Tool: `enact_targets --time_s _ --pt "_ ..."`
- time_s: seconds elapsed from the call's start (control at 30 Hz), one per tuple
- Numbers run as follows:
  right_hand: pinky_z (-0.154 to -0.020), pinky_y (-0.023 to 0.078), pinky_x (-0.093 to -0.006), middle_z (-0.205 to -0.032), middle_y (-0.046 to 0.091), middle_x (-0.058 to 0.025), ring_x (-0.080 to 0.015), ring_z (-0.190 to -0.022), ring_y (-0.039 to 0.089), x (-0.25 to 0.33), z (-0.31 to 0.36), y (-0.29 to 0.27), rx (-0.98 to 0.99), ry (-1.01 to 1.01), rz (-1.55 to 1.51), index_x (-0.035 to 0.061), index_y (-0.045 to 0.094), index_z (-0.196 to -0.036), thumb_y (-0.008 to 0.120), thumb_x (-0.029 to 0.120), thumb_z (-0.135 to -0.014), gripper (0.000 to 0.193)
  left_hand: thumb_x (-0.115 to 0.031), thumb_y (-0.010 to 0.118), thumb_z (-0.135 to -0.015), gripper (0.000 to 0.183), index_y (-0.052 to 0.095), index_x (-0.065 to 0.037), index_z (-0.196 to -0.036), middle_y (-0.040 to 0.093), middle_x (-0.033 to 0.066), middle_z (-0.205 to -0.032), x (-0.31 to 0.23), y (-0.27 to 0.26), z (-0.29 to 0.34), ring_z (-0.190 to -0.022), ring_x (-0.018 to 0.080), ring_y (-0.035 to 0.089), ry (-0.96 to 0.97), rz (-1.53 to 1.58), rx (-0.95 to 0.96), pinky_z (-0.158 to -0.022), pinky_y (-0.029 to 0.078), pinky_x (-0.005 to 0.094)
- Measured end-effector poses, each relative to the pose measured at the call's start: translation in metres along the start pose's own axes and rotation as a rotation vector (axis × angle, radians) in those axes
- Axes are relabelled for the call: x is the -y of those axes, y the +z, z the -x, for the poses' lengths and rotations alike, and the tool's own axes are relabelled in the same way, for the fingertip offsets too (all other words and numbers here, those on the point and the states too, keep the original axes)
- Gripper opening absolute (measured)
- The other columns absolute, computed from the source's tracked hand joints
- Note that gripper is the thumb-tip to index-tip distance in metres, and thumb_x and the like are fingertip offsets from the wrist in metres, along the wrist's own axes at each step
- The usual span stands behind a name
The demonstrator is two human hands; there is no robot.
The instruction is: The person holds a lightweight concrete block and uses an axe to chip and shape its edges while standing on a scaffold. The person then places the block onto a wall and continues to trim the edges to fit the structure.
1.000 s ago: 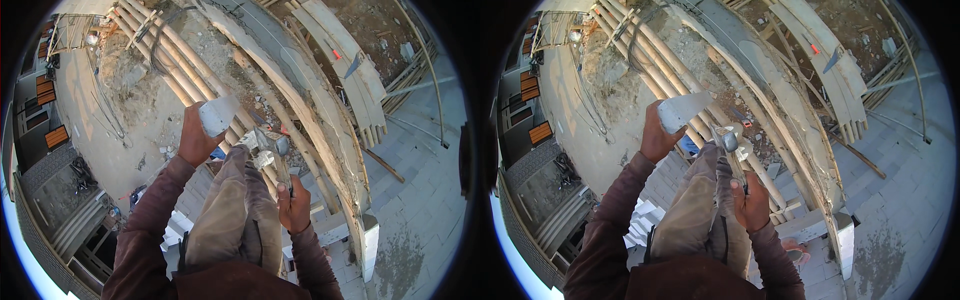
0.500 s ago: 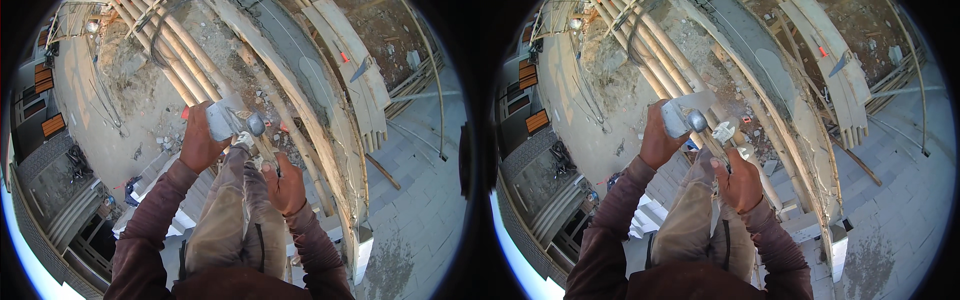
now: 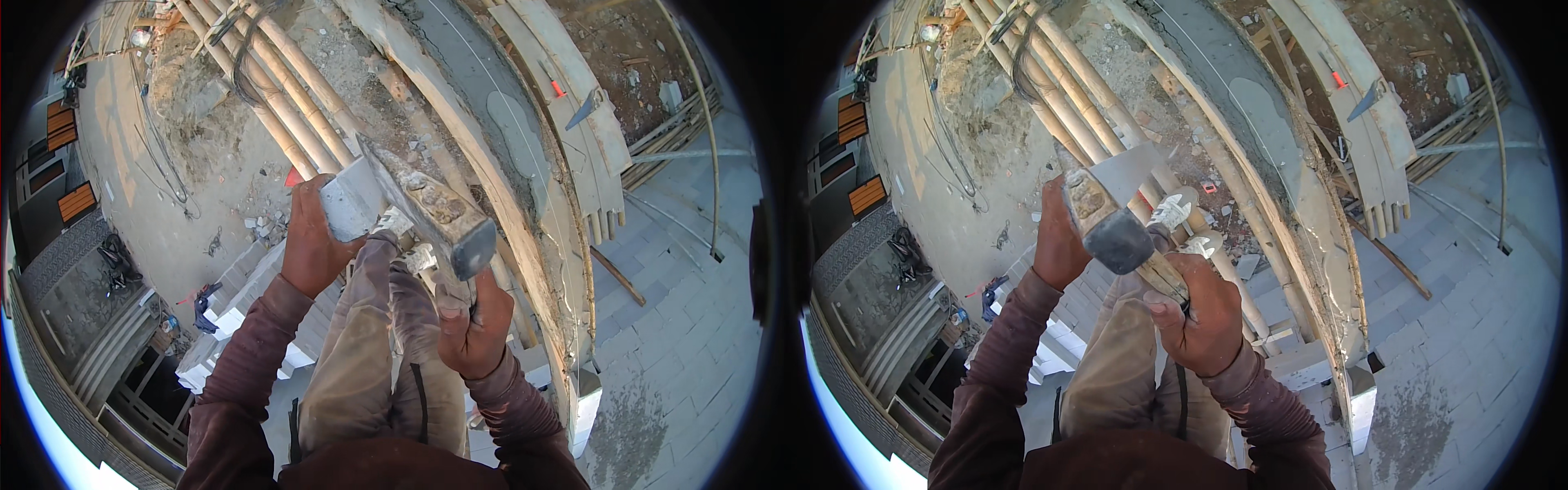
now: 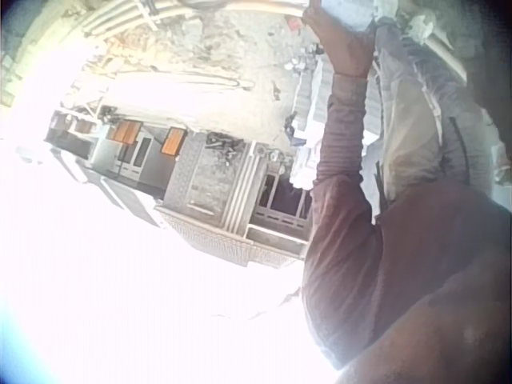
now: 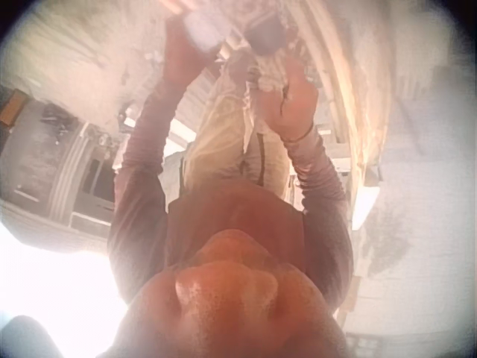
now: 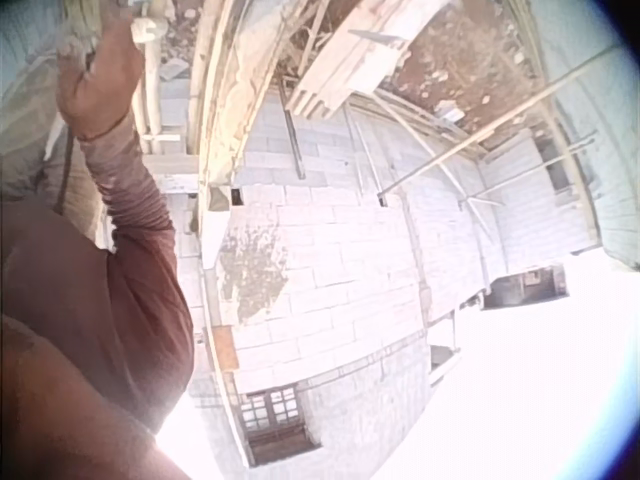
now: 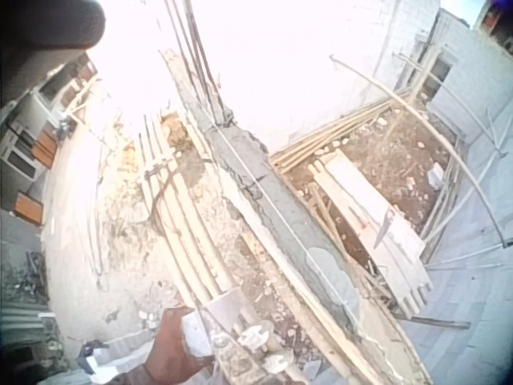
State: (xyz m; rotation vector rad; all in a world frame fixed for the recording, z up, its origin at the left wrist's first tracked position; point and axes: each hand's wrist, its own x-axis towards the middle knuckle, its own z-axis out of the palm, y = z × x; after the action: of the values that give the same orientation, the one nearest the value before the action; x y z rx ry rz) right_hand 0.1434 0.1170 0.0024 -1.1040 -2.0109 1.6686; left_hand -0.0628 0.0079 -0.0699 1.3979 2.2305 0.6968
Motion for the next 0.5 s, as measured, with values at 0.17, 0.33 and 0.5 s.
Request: enact_targets --time_s 0.17,0.33,0.5 --pt "-0.061 0.052 -0.0479 -0.083 0.067 -0.0228 -0.0417 -0.075 0.067 -0.039 0.009 0.021 0.189 0.118 0.217 -0.0005 0.057 -0.108 0.063 0.032 -0.095 0.036 -0.008 0.088 -0.061 0.087 0.038 0.003 -0.132 0.048 0.0212 -0.115 -0.011 0.0 0.003 -0.107 0.0396 0.052 -0.141 0.068 0.01 -0.091 0.046 0.0446" --pt "-0.061 0.051 -0.0482 -0.082 0.066 -0.0236 -0.0433 -0.074 0.065 -0.022 0.0 0.014 0.192 0.052 0.138 -0.0011 0.057 -0.109 0.062 0.032 -0.096 0.036 -0.01 0.086 -0.065 0.083 0.039 0.003 -0.132 0.049 0.0209 -0.115 0.0 -0.003 0.008 -0.108 0.0394 0.053 -0.127 0.03 -0.049 -0.093 0.046 0.0451" --pt "-0.06 0.049 -0.046 -0.081 0.065 -0.024 -0.0455 -0.072 0.064 -0.024 0.003 -0.004 0.129 0.056 0.111 -0.0037 0.056 -0.114 0.06 0.03 -0.098 0.037 -0.014 0.087 -0.068 0.077 0.042 0.004 -0.129 0.05 0.0208 -0.118 0.029 -0.034 -0.004 -0.112 0.0373 0.055 -0.318 0.142 -0.18 -0.096 0.046 0.0441"
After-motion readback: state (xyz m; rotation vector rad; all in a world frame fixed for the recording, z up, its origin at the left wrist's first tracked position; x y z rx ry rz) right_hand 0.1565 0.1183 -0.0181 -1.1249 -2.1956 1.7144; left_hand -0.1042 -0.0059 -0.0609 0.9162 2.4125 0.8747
